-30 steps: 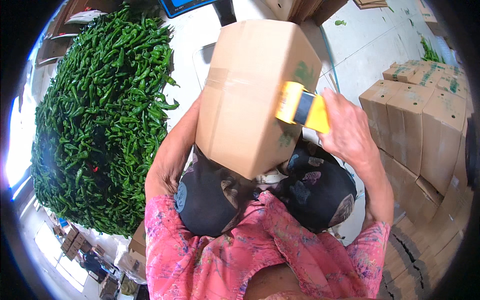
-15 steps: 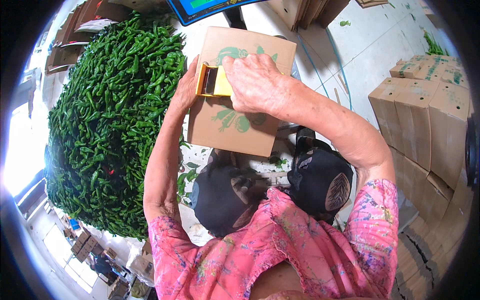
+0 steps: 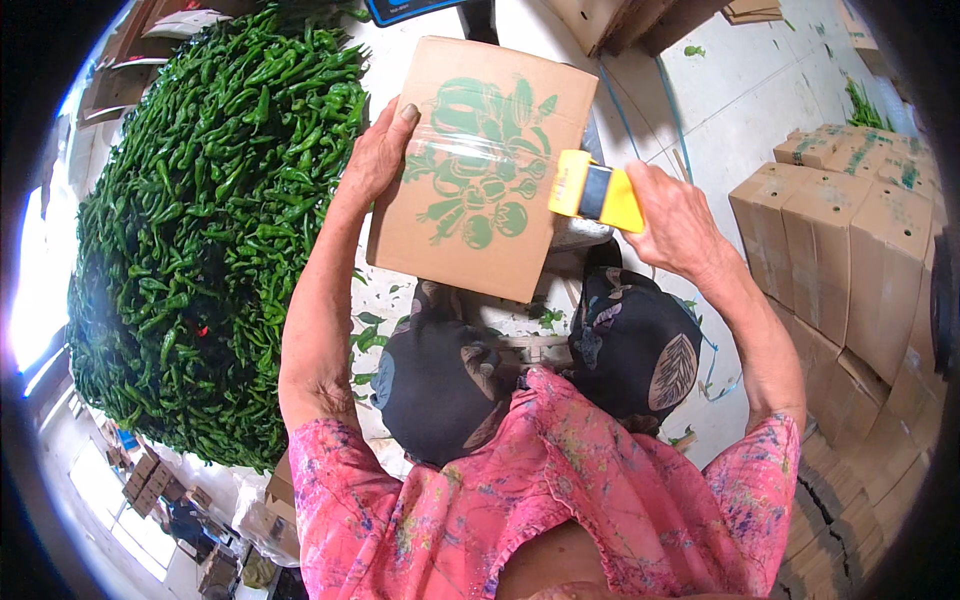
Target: The person packs green peppers from a pile on the floor into cardboard boxes, seals them using a yellow tape dispenser, and weighs the boxes on a digital scale.
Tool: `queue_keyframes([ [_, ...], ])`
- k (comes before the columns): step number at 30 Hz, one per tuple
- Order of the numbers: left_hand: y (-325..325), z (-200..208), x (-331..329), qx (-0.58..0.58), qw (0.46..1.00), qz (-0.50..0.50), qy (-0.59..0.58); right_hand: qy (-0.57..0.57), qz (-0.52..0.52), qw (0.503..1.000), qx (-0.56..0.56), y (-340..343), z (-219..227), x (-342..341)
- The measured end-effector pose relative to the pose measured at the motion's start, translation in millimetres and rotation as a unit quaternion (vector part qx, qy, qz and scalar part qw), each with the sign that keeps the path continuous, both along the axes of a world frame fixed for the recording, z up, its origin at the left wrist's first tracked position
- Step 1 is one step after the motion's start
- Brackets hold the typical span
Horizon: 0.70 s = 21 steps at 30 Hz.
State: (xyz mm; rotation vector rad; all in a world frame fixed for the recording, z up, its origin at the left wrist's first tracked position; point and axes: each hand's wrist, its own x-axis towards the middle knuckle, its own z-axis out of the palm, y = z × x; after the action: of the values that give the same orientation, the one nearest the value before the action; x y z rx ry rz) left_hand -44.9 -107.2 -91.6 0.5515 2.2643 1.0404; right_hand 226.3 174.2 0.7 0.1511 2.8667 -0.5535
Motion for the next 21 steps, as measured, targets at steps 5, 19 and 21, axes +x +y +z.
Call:
queue_keyframes([
  [5, 1, 5, 1, 0.006, 0.994, 0.021, -0.107, 0.030, -0.057, 0.996, -0.068, 30, -75, 57],
  [19, 32, -12, 46, 0.156, 0.879, 0.116, -0.435, 0.078, -0.092, 0.989, -0.087, 25, -80, 72],
  [21, 43, -14, 58, 0.171, 0.867, 0.110, -0.455, 0.022, -0.088, 0.995, -0.029, 32, -31, 75],
])
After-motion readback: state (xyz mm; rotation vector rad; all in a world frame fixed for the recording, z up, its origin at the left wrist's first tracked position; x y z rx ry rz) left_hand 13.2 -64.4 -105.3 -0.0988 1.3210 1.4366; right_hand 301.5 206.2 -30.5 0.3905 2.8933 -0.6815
